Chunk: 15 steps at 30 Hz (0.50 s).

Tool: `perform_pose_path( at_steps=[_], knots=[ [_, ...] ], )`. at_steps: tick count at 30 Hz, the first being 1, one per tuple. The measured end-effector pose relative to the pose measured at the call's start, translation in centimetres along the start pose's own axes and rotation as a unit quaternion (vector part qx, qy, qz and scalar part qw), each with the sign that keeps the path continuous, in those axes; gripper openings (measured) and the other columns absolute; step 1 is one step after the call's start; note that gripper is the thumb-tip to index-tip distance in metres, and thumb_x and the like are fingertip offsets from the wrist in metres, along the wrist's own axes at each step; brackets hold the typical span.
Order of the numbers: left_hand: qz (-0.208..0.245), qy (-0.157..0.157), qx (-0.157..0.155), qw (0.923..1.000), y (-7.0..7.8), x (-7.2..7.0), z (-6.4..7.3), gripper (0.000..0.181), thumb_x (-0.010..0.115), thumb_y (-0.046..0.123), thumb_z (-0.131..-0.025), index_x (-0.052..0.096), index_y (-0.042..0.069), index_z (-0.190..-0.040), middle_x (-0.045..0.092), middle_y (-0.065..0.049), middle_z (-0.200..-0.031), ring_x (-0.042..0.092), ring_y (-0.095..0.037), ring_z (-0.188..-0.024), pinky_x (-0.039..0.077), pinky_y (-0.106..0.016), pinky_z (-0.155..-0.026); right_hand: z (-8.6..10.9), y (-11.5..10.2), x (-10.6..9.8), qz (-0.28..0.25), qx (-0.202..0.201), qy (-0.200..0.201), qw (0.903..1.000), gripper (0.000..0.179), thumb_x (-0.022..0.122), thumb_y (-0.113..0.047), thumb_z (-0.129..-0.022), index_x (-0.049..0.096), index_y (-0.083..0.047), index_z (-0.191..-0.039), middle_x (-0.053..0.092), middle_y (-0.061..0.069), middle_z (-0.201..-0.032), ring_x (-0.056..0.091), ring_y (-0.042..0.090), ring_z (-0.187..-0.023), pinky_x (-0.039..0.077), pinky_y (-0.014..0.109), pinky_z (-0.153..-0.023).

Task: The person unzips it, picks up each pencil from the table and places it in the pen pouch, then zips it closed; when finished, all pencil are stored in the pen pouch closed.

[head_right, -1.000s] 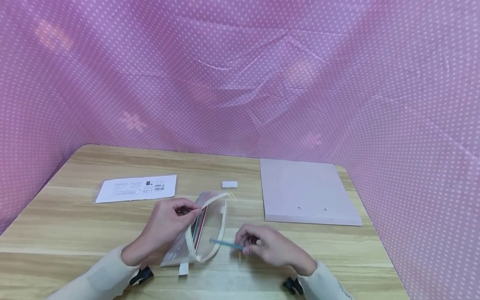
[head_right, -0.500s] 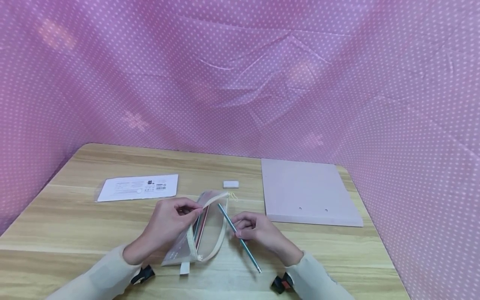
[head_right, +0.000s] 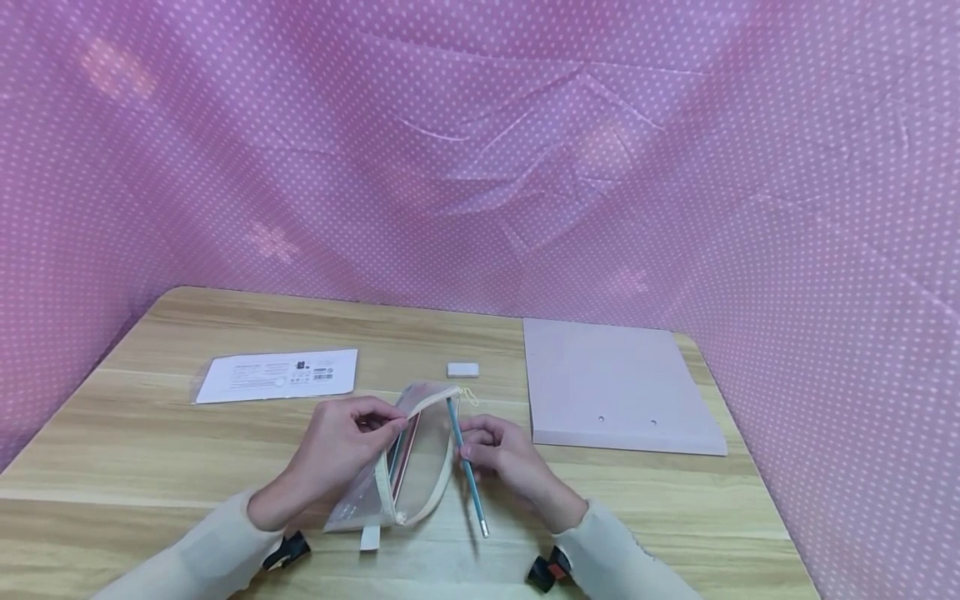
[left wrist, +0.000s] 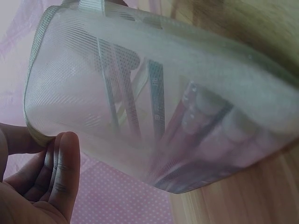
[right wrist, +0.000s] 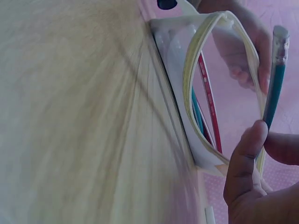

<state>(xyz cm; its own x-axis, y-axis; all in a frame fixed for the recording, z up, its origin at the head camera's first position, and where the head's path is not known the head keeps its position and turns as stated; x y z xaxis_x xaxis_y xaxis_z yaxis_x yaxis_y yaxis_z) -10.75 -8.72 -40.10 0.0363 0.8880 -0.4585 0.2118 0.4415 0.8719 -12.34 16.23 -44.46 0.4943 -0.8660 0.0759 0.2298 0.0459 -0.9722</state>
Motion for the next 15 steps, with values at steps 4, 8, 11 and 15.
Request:
perform_pose_path(
  at_steps=[4, 8, 11, 15],
  knots=[
    [-0.002, 0.0, 0.004, 1.0, 0.1, 0.0, 0.0, 0.007, 0.08, 0.014, -0.085, 0.079, 0.019, -0.09, 0.077, 0.004, -0.082, 0.065, -0.005, -0.064, 0.054, -0.02, -0.058, -0.1, -0.1, 0.3, -0.003, -0.002, 0.019, 0.9998, 0.051, 0.063, -0.006, -0.095, 0.044, 0.012, -0.139, 0.072, -0.005, -0.095, 0.066, 0.006, -0.081, 0.053, 0.018, -0.067],
    [-0.004, 0.001, 0.002, 1.0, 0.2, 0.1, 0.1, 0.006, 0.08, 0.013, -0.085, 0.079, 0.018, -0.09, 0.077, 0.004, -0.08, 0.064, -0.005, -0.064, 0.054, -0.02, -0.059, -0.4, -0.3, 0.8, -0.009, -0.007, 0.033, 0.9994, 0.051, 0.063, -0.005, -0.095, 0.044, 0.014, -0.138, 0.074, -0.003, -0.097, 0.068, 0.007, -0.083, 0.054, 0.018, -0.069],
    [-0.001, 0.0, -0.003, 1.0, 0.4, 0.3, 0.2, 0.006, 0.079, 0.013, -0.085, 0.08, 0.016, -0.09, 0.076, 0.003, -0.078, 0.065, -0.006, -0.065, 0.055, -0.02, -0.06, -0.7, -0.5, 1.5, -0.013, -0.005, 0.051, 0.9986, 0.05, 0.063, -0.004, -0.095, 0.046, 0.013, -0.138, 0.074, 0.0, -0.1, 0.069, 0.007, -0.083, 0.055, 0.019, -0.069],
    [0.004, -0.011, -0.008, 0.9999, 0.4, 0.6, 0.3, 0.006, 0.078, 0.012, -0.086, 0.08, 0.015, -0.091, 0.076, 0.002, -0.079, 0.066, -0.007, -0.066, 0.055, -0.02, -0.06, -1.1, -0.6, 2.4, -0.009, 0.002, 0.07, 0.9975, 0.048, 0.062, -0.001, -0.095, 0.047, 0.011, -0.139, 0.074, 0.01, -0.106, 0.069, 0.008, -0.083, 0.056, 0.02, -0.069]
  ],
)
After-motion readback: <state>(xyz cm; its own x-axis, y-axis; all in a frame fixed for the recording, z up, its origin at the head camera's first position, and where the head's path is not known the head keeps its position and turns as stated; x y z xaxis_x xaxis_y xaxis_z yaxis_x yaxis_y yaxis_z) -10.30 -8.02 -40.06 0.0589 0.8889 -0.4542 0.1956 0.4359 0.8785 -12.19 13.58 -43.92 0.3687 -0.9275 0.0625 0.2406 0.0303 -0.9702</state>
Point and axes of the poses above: each hand's wrist, its own z-axis away from the middle knuckle, its own x-axis out of the palm, y = z × x, the point moved 1 cm from there along -z, towards the middle knuckle
